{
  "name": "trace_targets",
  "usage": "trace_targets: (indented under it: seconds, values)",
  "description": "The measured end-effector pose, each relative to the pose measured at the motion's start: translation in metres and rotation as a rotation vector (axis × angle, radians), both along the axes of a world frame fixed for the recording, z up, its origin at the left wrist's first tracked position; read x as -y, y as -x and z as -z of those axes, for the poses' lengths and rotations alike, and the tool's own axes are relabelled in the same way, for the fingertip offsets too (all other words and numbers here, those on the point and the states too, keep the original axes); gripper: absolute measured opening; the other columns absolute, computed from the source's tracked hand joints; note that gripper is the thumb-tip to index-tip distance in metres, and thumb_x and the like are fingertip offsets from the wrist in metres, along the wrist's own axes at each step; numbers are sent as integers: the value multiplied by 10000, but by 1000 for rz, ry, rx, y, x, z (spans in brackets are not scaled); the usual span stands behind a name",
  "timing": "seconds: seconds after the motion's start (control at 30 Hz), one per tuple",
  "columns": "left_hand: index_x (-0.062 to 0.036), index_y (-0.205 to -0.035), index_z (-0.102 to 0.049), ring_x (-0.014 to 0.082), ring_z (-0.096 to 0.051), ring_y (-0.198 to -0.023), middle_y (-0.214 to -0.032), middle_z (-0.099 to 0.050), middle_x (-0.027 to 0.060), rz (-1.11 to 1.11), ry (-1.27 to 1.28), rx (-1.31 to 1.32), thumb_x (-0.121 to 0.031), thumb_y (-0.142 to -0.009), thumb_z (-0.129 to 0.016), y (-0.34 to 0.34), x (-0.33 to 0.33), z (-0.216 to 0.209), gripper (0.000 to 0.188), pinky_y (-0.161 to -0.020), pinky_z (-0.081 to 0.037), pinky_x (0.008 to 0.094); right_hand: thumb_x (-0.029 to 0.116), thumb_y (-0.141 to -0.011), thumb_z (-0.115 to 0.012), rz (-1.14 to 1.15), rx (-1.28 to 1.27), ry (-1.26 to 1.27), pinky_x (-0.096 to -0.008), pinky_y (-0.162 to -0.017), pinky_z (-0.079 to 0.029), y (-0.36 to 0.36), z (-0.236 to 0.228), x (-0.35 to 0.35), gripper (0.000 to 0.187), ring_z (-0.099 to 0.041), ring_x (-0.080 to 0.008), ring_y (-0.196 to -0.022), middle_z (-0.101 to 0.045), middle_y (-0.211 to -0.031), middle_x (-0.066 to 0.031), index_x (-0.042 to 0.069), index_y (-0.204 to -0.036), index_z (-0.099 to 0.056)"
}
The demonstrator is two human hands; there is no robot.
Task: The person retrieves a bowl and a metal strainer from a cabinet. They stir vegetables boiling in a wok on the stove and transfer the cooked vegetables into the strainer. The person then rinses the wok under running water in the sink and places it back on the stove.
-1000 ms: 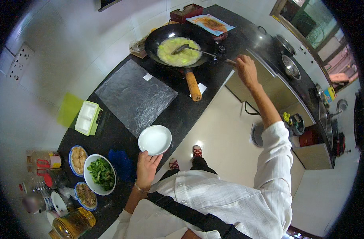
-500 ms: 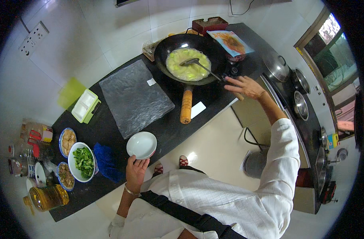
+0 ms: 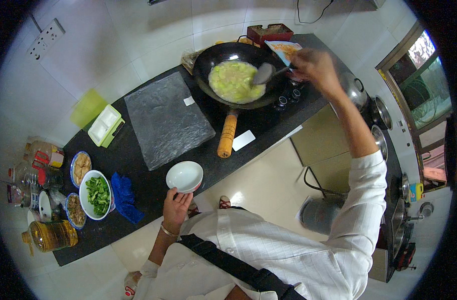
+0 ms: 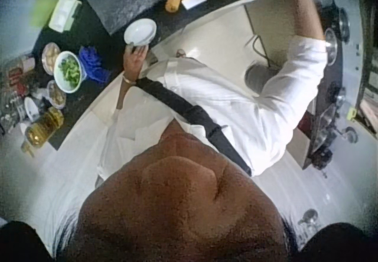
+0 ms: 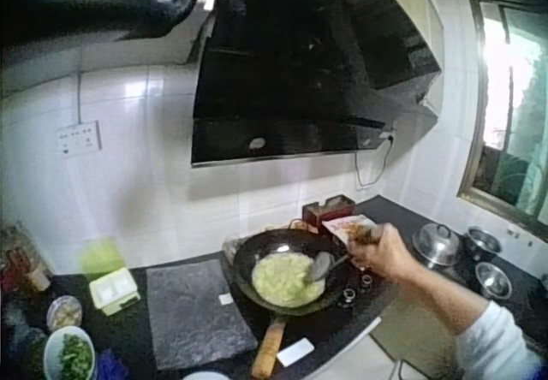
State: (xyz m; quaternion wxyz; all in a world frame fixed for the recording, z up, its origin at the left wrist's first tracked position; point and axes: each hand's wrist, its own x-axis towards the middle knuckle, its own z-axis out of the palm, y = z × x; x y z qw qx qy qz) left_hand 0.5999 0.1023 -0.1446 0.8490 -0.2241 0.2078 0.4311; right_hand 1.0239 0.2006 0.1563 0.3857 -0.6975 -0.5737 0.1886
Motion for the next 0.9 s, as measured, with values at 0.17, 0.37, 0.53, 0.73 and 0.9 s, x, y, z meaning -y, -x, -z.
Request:
trace_targets:
  seconds: [0.17, 0.37, 0.53, 0.73, 0.9]
  values:
    - [9, -1177, -375, 300, -384, -1184, -1238, -391, 185, -151, 304, 1028, -213, -834, -558, 34, 11, 48, 447, -1029, -328, 414, 200, -800, -618, 117, -187, 40, -307, -567, -575, -4, -23, -12, 426, -647, -233, -669, -605, -869, -182, -83, -1081, -466]
    - [8, -1201, -355, 294, -364, -1210, -1245, -384, 190, 20, -156, -545, -227, -872, -500, 24, 12, -17, 430, -1028, -334, 402, 160, -820, -582, 128, -573, 10, -355, -646, -584, 32, 33, -22, 370, -640, -321, -728, -559, -964, -208, -97, -1057, -461]
    - [-5, -1219, -320, 278, -367, -1213, -1252, -376, 181, 44, -247, -524, -209, -861, -535, 31, 14, -17, 465, -1033, -334, 397, 43, -750, -620, 201, -796, -313, -335, -547, -588, 40, 93, -64, 189, -598, -252, -645, -566, -826, -155, -95, -835, -522]
    - [-21, -1185, -298, 272, -373, -1210, -1262, -343, 169, 100, -512, -668, -96, -852, -538, 36, 20, -2, 417, -1033, -330, 413, 72, -772, -615, 173, -689, -249, -337, -529, -586, 20, 29, -39, 276, -619, -264, -601, -591, -857, -160, -102, -953, -501]
    - [-31, -1152, -309, 273, -375, -1208, -1247, -347, 155, 120, -483, -628, -54, -864, -500, 33, 17, 5, 347, -1030, -330, 420, 92, -769, -615, 146, -221, 55, -294, -499, -570, 28, -15, -8, 233, -606, -202, -574, -571, -763, -99, -93, -886, -537]
